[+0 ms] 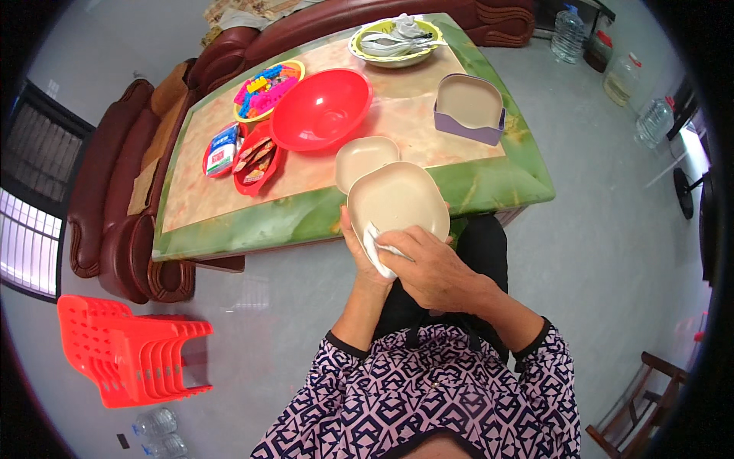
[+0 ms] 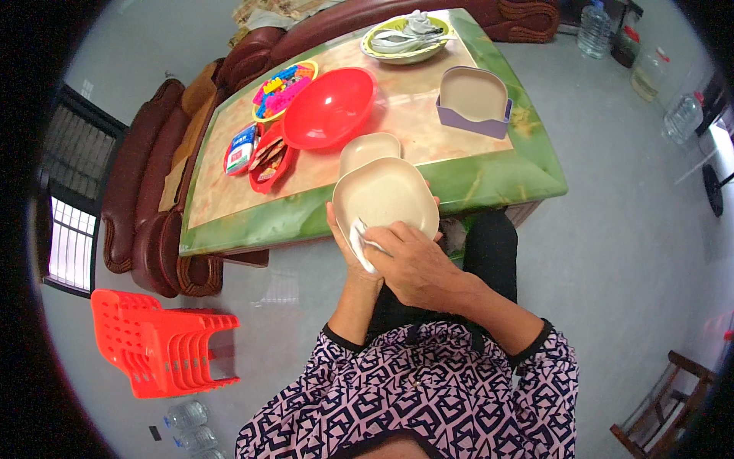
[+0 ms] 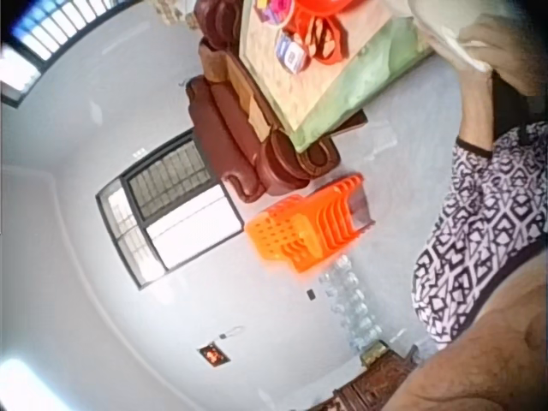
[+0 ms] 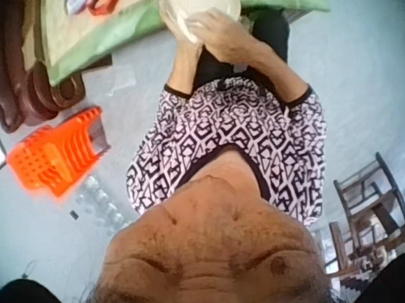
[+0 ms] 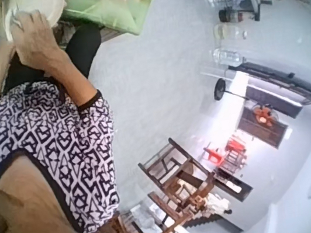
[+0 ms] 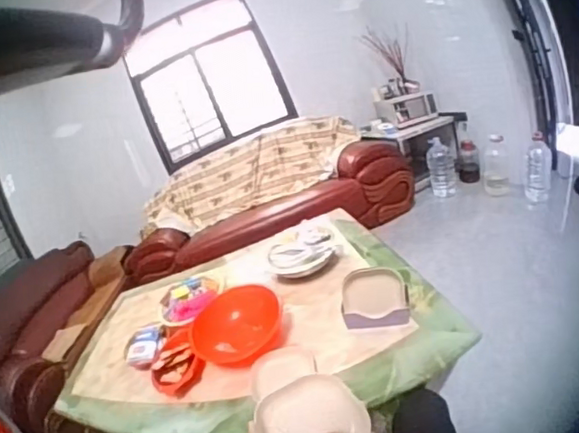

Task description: The person wipes the interior and exterior surfaces of several plastic containers and lids using a white cloth. The person handles a purple container, a beige container, and a purple lid, wiping them individually and placing them back on the table.

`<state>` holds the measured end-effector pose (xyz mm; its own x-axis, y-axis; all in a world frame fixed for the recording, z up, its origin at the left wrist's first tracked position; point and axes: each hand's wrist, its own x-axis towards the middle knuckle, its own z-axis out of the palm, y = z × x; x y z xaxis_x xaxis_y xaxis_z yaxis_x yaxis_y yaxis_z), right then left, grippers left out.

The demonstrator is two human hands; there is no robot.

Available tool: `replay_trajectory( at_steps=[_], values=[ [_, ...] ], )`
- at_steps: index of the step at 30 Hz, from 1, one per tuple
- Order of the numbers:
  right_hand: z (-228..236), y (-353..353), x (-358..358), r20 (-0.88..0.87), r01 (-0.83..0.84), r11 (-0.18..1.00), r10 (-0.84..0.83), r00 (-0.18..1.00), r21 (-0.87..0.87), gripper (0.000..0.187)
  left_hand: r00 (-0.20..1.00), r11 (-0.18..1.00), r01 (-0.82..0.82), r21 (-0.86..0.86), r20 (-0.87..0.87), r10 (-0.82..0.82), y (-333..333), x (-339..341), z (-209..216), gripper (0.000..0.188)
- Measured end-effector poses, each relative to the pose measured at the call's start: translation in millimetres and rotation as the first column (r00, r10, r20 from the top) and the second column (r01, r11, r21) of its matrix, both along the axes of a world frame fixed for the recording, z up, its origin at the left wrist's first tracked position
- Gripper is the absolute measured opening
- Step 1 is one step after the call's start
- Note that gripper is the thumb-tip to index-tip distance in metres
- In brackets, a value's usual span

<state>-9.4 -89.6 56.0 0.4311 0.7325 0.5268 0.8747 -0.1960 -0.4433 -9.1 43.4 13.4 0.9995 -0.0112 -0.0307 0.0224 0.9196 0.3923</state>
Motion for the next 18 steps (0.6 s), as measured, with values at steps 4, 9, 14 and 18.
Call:
replay_trajectory(
  at_steps=[4, 9, 14, 18],
  values=[
    [-6, -28, 2, 0.053, 0.068, 0.996, -0.065, 0.996, -0.062, 0.027, 1.0, 0.997, -0.026, 0.077, -0.003, 0.026, -2, 3, 0, 0.086],
    [-5, -46, 17, 0.264, 0.292, 0.921, -0.224, 0.938, -0.258, 0.021, 0.997, 0.995, -0.079, 0.057, 0.001, 0.079, 0, 1, 4, 0.071],
    [2, -35, 46, 0.389, 0.447, 0.878, -0.357, 0.849, -0.172, 0.039, 0.999, 0.997, -0.031, 0.069, -0.016, 0.032, -5, -2, 12, 0.067],
    [3, -32, 44, 0.337, 0.443, 0.883, -0.374, 0.864, -0.156, 0.038, 1.0, 0.999, -0.019, 0.042, -0.01, 0.019, -5, 0, 14, 0.067]
  ],
)
